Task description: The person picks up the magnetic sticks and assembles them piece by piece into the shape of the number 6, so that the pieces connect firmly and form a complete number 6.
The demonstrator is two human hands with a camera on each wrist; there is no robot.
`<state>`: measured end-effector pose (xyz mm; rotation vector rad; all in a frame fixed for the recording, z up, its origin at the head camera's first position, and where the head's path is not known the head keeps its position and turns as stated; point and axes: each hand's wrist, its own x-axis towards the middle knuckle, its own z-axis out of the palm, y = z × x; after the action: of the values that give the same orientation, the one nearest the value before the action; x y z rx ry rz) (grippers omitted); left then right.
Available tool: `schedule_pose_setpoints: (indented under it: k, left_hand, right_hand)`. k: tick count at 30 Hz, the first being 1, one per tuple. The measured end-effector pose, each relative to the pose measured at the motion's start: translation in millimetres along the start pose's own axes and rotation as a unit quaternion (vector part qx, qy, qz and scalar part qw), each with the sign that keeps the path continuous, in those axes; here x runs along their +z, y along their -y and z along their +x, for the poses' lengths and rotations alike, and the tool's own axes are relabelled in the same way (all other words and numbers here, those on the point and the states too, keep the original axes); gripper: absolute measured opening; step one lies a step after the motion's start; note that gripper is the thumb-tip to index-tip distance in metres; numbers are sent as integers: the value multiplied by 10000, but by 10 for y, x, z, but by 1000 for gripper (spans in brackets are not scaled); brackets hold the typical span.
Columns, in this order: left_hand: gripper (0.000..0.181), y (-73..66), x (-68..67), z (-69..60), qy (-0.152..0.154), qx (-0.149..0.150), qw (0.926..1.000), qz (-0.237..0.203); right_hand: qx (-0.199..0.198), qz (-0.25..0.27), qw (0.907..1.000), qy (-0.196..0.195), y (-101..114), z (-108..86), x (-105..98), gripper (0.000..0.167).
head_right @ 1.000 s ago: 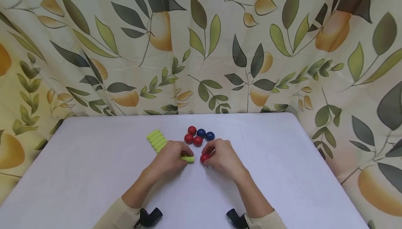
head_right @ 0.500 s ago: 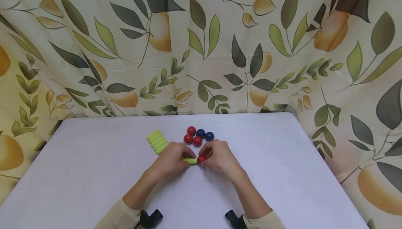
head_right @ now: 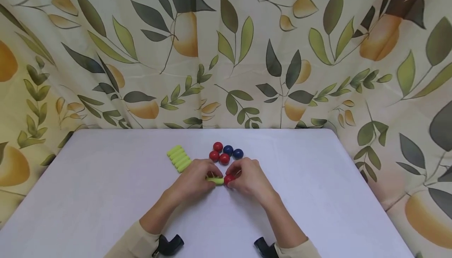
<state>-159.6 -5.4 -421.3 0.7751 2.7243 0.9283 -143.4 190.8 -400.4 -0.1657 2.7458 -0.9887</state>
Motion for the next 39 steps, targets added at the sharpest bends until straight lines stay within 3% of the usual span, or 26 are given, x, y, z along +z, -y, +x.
schedule_pose_setpoints:
  k: [3, 8, 21, 26, 35, 39]
  left_hand:
    - [25, -4, -1, -3, 47, 49, 10000, 9]
    - [30, -6, -36, -33, 93, -119, 9999, -63]
    - [29, 53, -174, -72, 150, -337, 9972, -657]
    - [27, 103, -211, -38, -28, -379, 9964, -761]
    - [30, 213, -192, 123, -608, -420, 9936, -849]
    - [37, 243, -186, 210, -628, -501, 9943, -699]
  right_hand:
    - [-2, 17, 10000, -10, -16, -17, -3, 25]
    - [-12, 138, 9999, -43, -14, -15, 7, 26]
    - [-116, 122, 9999, 26, -55, -17, -30, 23]
    - [-135, 136, 9998, 39, -72, -13, -41, 23]
    - [-166, 200, 9996, 71, -76, -1, -34, 23]
    - [-128, 239, 9996, 90, -76, 2, -30, 24]
